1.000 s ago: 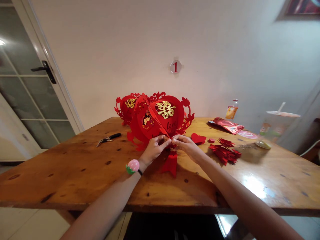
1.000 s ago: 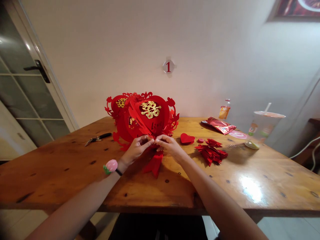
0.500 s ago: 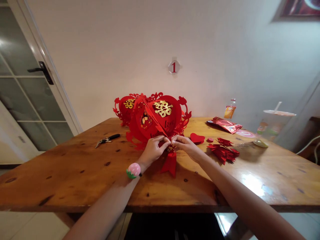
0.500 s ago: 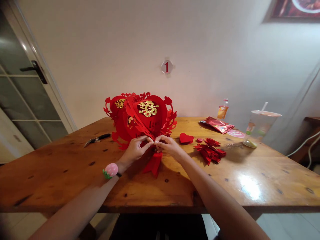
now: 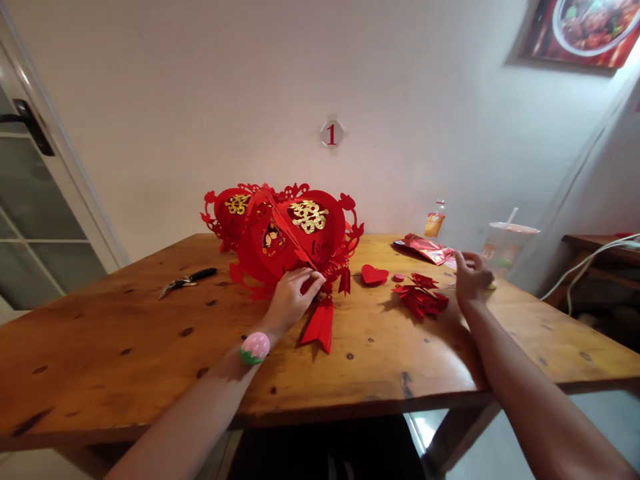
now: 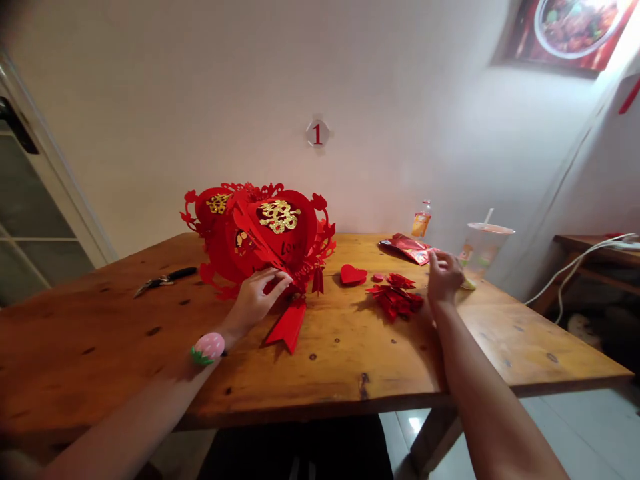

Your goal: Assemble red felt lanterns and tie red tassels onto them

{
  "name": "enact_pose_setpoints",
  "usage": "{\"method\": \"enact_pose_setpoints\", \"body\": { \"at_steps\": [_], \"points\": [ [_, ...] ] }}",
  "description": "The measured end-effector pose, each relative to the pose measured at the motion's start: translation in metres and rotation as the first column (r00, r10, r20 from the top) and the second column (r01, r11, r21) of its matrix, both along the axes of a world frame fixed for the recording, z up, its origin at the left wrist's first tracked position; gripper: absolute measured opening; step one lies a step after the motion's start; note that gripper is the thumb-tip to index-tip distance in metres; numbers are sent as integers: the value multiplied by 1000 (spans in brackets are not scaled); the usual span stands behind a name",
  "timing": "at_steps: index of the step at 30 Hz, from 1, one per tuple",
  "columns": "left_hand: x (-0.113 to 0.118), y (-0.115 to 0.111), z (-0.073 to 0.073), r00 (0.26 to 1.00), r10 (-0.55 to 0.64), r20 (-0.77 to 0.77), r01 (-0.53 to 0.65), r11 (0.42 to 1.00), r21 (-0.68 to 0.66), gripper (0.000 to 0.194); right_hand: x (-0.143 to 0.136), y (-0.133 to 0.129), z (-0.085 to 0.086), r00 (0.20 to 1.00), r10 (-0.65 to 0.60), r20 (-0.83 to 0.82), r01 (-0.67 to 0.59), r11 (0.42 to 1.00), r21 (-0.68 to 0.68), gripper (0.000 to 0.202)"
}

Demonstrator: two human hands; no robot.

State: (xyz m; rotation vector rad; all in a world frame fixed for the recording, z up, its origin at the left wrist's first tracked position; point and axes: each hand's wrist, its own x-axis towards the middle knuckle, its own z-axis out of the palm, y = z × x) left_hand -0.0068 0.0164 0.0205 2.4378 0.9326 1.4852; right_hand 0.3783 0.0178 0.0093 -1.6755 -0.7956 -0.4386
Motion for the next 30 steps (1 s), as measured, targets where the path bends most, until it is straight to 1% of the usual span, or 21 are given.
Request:
{"method": "enact_pose_setpoints", "body": {
  "at_steps": [1, 3, 4, 6, 10, 13, 16, 18, 20, 23, 26, 30],
  "points": [
    [1, 0, -1, 1000, -5, -23, 5, 1000, -3, 16, 25, -3, -9, 997, -70, -19, 68, 996, -64, 32],
    [1, 1, -2, 997, -7, -72, 6, 1000, -2, 17, 62, -10, -24, 991, -136, -12, 133, 981, -139, 32],
    [1, 1, -2, 996, 0, -92, 0, 1000, 1, 17, 75, -14, -28, 991, -135, 12, 134, 973, -185, 31],
    [0, 1, -2, 993, 18, -116, -18, 1000, 8, 18, 92, -19, -34, 991, -115, 71, 131, 945, -301, 28],
    [-1, 1, -2, 988, 37, -149, -37, 999, 6, 18, 107, -13, -39, 988, -27, 154, 103, 855, -509, 30],
    [-1, 0, -2, 986, 32, -161, -33, 999, -5, 18, 113, 0, -43, 979, 77, 191, 67, 758, -649, 26],
    [-1, 0, -2, 986, 27, -167, -28, 1000, -5, 18, 116, 7, -45, 967, 151, 206, 53, 672, -739, 22],
    [-1, 0, -2, 986, 22, -166, -23, 1000, 1, 18, 116, 8, -45, 960, 172, 219, 60, 640, -766, 23],
    [0, 0, -2, 986, 19, -166, -19, 1000, 1, 18, 115, 6, -45, 957, 169, 235, 79, 627, -775, 27],
    [0, 0, -2, 986, 20, -167, -21, 1000, -2, 17, 113, 4, -45, 956, 142, 257, 113, 628, -770, 32],
    [0, 0, -2, 986, 19, -163, -19, 1000, 1, 16, 114, 4, -45, 950, 137, 280, 129, 647, -752, 33],
    [0, 0, -2, 987, 19, -162, -19, 1000, 1, 16, 119, 5, -49, 928, 190, 320, 111, 680, -725, 32]
  ]
}}
